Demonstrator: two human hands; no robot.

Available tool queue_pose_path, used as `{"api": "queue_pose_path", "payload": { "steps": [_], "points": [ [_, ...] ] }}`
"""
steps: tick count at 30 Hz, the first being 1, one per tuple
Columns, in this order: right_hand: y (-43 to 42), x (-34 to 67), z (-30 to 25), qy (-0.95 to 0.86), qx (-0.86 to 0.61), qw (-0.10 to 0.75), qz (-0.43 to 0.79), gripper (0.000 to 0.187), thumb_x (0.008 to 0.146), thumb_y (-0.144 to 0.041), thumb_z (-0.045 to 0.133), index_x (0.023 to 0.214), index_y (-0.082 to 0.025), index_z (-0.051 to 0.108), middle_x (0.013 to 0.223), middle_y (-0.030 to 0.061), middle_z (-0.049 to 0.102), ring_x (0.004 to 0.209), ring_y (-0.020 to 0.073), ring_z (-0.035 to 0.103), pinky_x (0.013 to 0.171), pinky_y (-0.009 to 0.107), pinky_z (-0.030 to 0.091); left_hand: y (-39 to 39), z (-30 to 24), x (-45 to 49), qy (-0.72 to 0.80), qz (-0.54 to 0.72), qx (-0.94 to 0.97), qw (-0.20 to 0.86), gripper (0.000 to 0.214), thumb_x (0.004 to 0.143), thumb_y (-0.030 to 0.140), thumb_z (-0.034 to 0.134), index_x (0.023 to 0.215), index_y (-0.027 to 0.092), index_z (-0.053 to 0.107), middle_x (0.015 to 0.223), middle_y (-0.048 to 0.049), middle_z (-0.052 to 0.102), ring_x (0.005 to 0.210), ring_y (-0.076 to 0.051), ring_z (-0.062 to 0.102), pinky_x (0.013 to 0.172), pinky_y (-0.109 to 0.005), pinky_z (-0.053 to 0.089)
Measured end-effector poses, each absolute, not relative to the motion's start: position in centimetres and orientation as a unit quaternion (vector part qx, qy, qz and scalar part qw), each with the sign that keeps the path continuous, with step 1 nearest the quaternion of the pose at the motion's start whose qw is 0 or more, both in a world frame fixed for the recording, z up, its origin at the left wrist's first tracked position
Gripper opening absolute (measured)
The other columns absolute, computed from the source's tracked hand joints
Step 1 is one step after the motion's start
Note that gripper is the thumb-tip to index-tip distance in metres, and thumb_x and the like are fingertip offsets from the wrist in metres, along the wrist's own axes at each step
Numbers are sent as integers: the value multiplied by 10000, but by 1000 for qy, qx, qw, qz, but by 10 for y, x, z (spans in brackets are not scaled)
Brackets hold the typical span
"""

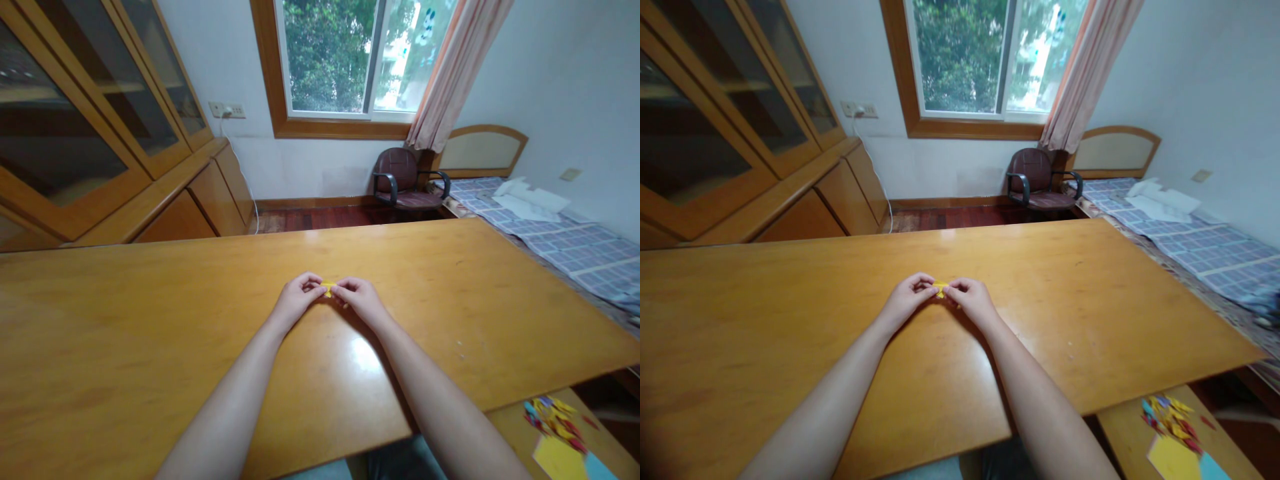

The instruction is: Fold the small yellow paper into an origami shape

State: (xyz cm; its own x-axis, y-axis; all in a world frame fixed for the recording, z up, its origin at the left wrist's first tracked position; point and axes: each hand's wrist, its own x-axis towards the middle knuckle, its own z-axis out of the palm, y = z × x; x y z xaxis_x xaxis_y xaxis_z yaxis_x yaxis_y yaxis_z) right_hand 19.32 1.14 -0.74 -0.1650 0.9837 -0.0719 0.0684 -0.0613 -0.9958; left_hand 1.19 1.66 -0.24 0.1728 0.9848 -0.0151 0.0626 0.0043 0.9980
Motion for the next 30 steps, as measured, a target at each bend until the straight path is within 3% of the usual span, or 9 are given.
{"api": "queue_pose_path", "payload": {
  "steps": [8,15,30],
  "points": [
    [10,192,-4,-539,-491,425,536,294,704,-433,711,705,-140,681,565,-1,608,522,116,518,521,236,385,16,-3,13,473,433,561,524,316,662,388,769,820,164,611,742,12,657,706,-143,631,705,-254,491],
    [9,194,0,-536,-454,441,559,338,779,-472,645,732,-141,698,662,30,654,590,126,552,566,237,424,18,-2,13,480,444,542,528,343,640,381,781,832,164,599,708,30,625,677,-131,623,677,-244,480],
    [9,192,-3,-530,-472,441,549,300,721,-443,700,701,-145,669,618,12,638,539,111,516,534,235,397,17,-4,13,465,431,549,544,329,667,368,765,864,163,600,772,8,655,731,-139,639,732,-259,498]
  ]
}}
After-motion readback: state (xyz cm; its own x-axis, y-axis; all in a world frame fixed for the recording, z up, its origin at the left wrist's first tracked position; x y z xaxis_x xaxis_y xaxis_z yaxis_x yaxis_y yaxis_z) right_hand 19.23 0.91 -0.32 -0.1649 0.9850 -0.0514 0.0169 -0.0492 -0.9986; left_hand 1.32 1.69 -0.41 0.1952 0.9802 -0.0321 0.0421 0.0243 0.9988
